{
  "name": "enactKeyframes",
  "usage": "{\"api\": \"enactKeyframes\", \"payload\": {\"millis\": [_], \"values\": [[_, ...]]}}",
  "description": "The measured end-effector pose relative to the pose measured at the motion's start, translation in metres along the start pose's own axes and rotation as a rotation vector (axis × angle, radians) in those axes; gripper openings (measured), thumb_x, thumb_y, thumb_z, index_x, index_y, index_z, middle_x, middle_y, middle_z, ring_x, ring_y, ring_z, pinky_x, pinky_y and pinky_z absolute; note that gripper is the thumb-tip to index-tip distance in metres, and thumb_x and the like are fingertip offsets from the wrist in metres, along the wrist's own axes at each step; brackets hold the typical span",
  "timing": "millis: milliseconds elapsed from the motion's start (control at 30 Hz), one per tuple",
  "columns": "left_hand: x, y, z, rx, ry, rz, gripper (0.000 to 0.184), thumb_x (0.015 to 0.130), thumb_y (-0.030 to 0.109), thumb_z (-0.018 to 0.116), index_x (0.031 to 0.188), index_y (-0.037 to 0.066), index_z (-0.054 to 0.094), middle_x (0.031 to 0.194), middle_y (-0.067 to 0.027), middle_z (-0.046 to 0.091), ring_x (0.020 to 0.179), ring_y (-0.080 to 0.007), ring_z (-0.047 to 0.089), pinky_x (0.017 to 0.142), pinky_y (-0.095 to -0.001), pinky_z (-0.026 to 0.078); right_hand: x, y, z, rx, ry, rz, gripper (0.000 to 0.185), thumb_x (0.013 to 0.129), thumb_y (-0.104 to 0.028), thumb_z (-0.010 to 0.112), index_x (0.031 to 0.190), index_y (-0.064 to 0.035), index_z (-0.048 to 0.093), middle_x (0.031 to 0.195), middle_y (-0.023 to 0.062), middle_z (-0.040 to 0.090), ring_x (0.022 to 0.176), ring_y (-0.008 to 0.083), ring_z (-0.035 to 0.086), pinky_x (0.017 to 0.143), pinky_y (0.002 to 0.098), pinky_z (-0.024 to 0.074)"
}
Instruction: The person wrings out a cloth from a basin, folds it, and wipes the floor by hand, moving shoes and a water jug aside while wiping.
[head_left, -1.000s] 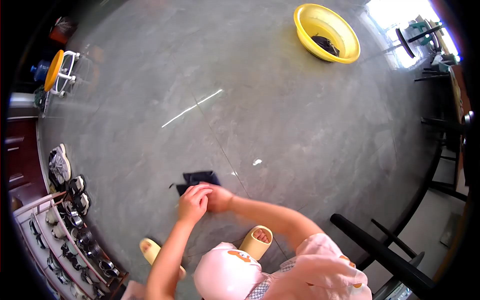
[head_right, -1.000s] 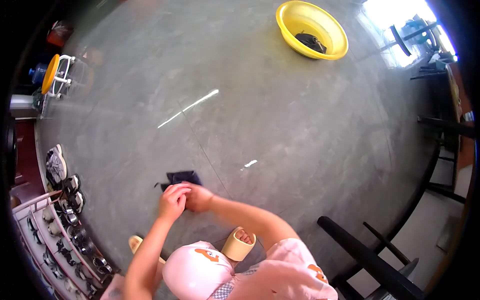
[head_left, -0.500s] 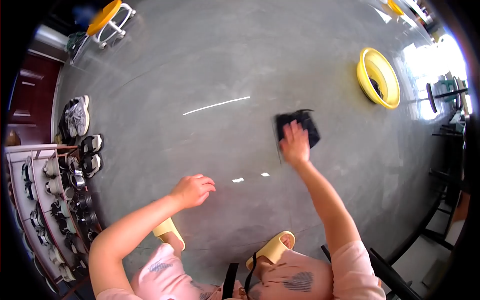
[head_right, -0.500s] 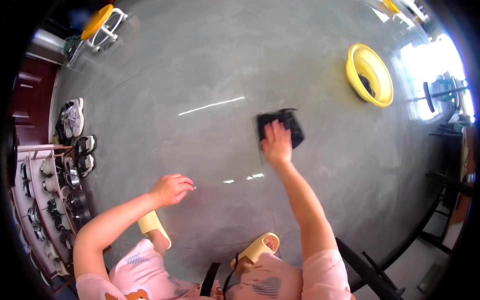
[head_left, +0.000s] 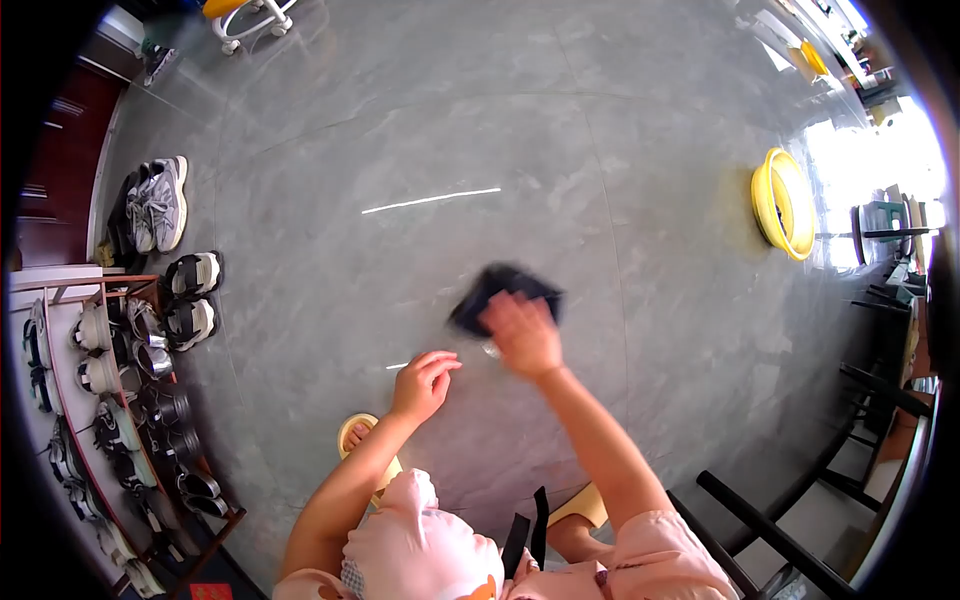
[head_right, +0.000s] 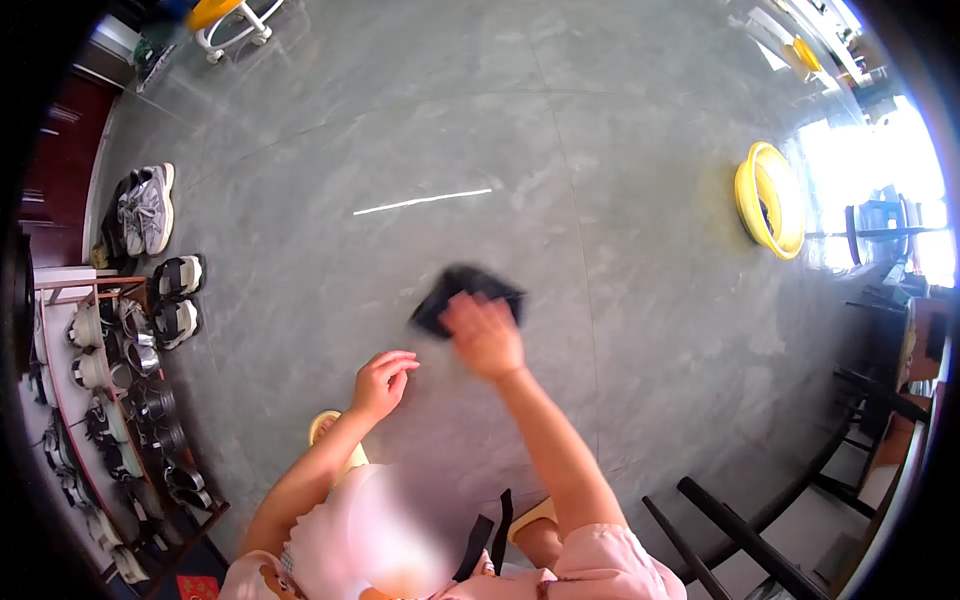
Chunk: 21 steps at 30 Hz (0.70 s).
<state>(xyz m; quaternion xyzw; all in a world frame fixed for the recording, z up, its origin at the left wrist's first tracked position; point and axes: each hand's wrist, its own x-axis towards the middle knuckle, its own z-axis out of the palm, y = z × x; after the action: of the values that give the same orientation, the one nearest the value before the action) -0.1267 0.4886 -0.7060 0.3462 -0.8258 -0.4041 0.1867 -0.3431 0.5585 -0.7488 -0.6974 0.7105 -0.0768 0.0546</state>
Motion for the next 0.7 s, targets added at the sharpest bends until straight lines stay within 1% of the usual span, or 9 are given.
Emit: {"api": "enactKeyframes", "payload": {"millis": [67,100,167,267,400,467,533,633,700], "values": [[0.0,-0.006,-0.011,-0.024,-0.009,-0.051,0.019,0.079,-0.005,0.055,0.087,0.007,0.068,0.099,-0.0059,0.067,0.083,-0.0229,0.064,0.065,-0.0308,0.053,0.005,0.059,-0.01,-0.076,0.022,0.421,0.049,0.084,-0.03,0.057,0.13,-0.0201,0.047,0.144,0.0042,0.036,0.13,0.0275,0.035,0.104,0.0495,0.0289],[0.001,-0.01,-0.017,-0.053,0.009,-0.082,0.02,0.079,-0.006,0.055,0.087,0.007,0.068,0.099,-0.0061,0.067,0.083,-0.0226,0.065,0.065,-0.0305,0.053,0.001,0.089,-0.009,-0.176,-0.044,0.551,0.053,0.089,-0.033,0.05,0.138,-0.0178,0.039,0.148,0.0066,0.03,0.134,0.0291,0.03,0.108,0.0498,0.0246],[-0.002,-0.019,-0.029,-0.111,0.05,-0.152,0.021,0.079,-0.007,0.055,0.087,0.007,0.068,0.099,-0.0063,0.067,0.083,-0.0222,0.065,0.064,-0.0298,0.052,-0.01,0.13,-0.007,-0.141,0.032,0.785,0.055,0.094,-0.037,0.042,0.144,-0.0168,0.03,0.153,0.0083,0.022,0.137,0.0312,0.024,0.11,0.051,0.0203],[-0.007,-0.037,-0.047,-0.121,0.184,-0.147,0.02,0.079,-0.007,0.055,0.086,0.007,0.067,0.097,-0.0056,0.067,0.081,-0.022,0.065,0.064,-0.0298,0.052,0.004,0.115,0.001,-0.181,0.003,1.046,0.057,0.096,-0.04,0.037,0.145,-0.011,0.027,0.153,0.0147,0.018,0.138,0.0351,0.022,0.109,0.052,0.021],[-0.02,-0.047,-0.067,-0.141,0.305,-0.23,0.021,0.077,-0.01,0.052,0.084,0.004,0.066,0.095,-0.0073,0.068,0.084,-0.0234,0.065,0.07,-0.0312,0.051,0.015,-0.023,0.022,-0.167,0.071,0.629,0.057,0.084,-0.027,0.054,0.135,-0.0061,0.041,0.147,0.0173,0.03,0.133,0.0358,0.031,0.109,0.052,0.0212],[-0.022,-0.05,-0.078,-0.137,0.398,-0.253,0.02,0.078,-0.011,0.051,0.083,0.002,0.065,0.092,-0.0099,0.068,0.085,-0.0248,0.065,0.074,-0.0322,0.051,0.01,-0.105,0.029,0.011,0.04,0.44,0.058,0.075,-0.028,0.06,0.129,-0.0104,0.047,0.143,0.015,0.035,0.13,0.0352,0.035,0.106,0.0548,0.0229],[-0.025,-0.055,-0.085,-0.127,0.477,-0.255,0.019,0.078,-0.01,0.05,0.083,0.001,0.064,0.091,-0.0107,0.067,0.084,-0.0254,0.065,0.074,-0.0323,0.051,-0.002,-0.166,0.04,0.123,-0.114,0.126,0.059,0.076,-0.032,0.061,0.131,-0.0177,0.047,0.144,0.01,0.036,0.13,0.03,0.036,0.107,0.0535,0.0236],[-0.024,-0.055,-0.095,-0.12,0.522,-0.241,0.017,0.079,-0.01,0.05,0.082,0.0,0.064,0.09,-0.0119,0.067,0.084,-0.0256,0.064,0.075,-0.0323,0.051,0.014,-0.189,0.039,0.24,-0.23,-0.418,0.056,0.08,-0.037,0.057,0.133,-0.0238,0.047,0.147,0.0028,0.034,0.132,0.0223,0.035,0.109,0.0507,0.022],[-0.022,-0.05,-0.097,-0.126,0.516,-0.233,0.017,0.079,-0.01,0.05,0.082,0.001,0.064,0.091,-0.0116,0.067,0.085,-0.0253,0.064,0.075,-0.0322,0.051,0.044,-0.166,0.046,0.026,-0.194,-0.657,0.048,0.083,-0.039,0.052,0.13,-0.028,0.051,0.143,-0.0021,0.041,0.132,0.0201,0.036,0.11,0.0481,0.0223]]}}
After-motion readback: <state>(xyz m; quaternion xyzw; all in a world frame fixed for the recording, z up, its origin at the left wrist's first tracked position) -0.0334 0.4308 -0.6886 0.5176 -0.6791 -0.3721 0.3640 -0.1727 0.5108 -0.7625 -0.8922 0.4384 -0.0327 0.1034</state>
